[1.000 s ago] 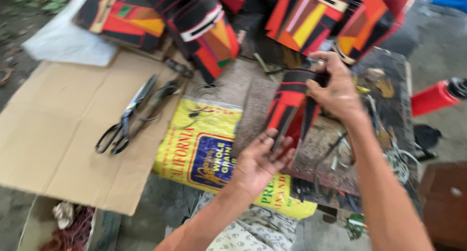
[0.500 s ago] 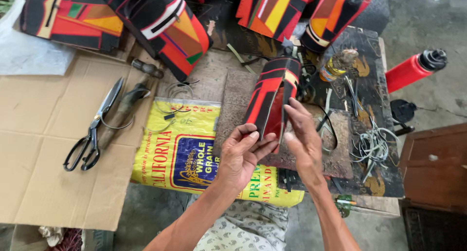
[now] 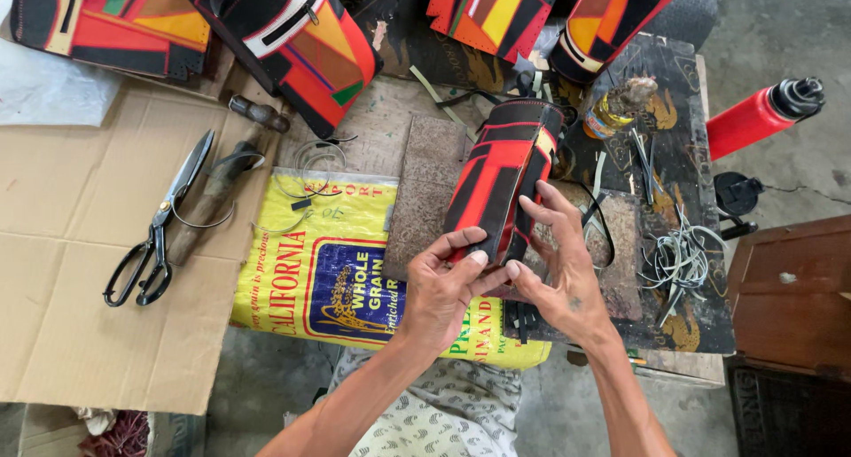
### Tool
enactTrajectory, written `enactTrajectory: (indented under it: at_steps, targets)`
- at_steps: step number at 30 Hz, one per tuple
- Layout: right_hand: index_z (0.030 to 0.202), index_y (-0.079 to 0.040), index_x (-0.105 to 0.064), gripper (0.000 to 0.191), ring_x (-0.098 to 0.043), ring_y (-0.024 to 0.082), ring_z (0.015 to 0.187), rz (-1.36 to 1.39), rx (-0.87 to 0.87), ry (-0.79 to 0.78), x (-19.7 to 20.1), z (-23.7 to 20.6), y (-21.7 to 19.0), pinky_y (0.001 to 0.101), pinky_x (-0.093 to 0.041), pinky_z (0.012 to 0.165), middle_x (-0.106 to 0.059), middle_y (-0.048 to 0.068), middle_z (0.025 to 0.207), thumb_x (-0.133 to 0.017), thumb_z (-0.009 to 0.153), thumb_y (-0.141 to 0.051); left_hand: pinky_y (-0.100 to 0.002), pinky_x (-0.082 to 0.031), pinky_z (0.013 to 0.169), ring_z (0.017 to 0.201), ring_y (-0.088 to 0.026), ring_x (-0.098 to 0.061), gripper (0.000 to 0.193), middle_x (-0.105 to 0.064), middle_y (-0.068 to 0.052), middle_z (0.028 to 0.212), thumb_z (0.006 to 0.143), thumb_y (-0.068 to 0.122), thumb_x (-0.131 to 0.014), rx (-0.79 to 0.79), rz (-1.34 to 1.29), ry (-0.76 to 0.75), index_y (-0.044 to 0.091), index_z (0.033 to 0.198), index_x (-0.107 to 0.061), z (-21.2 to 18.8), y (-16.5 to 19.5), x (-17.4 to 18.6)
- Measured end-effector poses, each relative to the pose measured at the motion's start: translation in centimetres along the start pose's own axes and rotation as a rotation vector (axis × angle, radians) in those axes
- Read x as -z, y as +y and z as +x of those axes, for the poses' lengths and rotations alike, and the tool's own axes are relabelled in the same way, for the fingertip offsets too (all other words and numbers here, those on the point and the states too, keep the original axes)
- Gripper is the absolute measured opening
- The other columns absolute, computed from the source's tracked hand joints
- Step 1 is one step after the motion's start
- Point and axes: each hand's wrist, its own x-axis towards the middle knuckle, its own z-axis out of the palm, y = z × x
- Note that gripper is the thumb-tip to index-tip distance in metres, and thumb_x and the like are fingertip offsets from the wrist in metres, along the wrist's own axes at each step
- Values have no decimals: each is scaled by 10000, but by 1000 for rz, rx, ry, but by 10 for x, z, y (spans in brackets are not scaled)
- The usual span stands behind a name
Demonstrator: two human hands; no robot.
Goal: The person folds and presses the edges of a colorful patchwork leather bag at a workbench, aligning the panels and pinching the seams closed by hand. They pick up shears to trim a strap or edge piece, then continue folding, turning, and pressing the bag to shape it.
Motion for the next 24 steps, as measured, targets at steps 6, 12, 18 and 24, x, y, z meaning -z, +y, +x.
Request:
enactTrajectory:
  at_steps: [6, 12, 18, 24]
  targets:
    - [1489, -78, -442, 719, -266, 295, 1577, 4, 29, 18, -3, -3, 1, 531, -372, 1220, -224, 128, 1667, -717, 825, -78, -441, -602, 896, 953, -296, -738, 260, -673, -228, 1117, 949, -71, -585, -33, 108, 25, -130, 1202, -568, -4, -3, -5]
    - [1488, -73, -438, 741, -286, 290, 1564, -13, 18, 29, -3, -3, -1, 516, -390, 1214, -228, 131, 1657, -703, 800, -3, -428, -604, 892, 956, -277, -738, 276, -680, -218, 1137, 946, -73, -595, -22, 130, 24, -120, 1217, -575, -5, -5, -6]
    - [1478, -72, -445, 743, -302, 285, 1552, -35, 13, 45, -4, -4, -3, 497, -415, 1196, -241, 134, 1647, -714, 790, 11, -420, -603, 895, 961, -272, -738, 275, -678, -225, 1142, 958, -56, -604, -21, 149, 12, -113, 1226, -576, -6, -5, -6]
    - [1476, -71, -445, 748, -308, 285, 1547, -60, 10, 51, -4, -2, -2, 495, -425, 1184, -246, 135, 1642, -715, 785, 18, -416, -605, 889, 959, -266, -736, 282, -681, -218, 1139, 953, -55, -609, -21, 154, 17, -108, 1228, -576, -6, -5, -6]
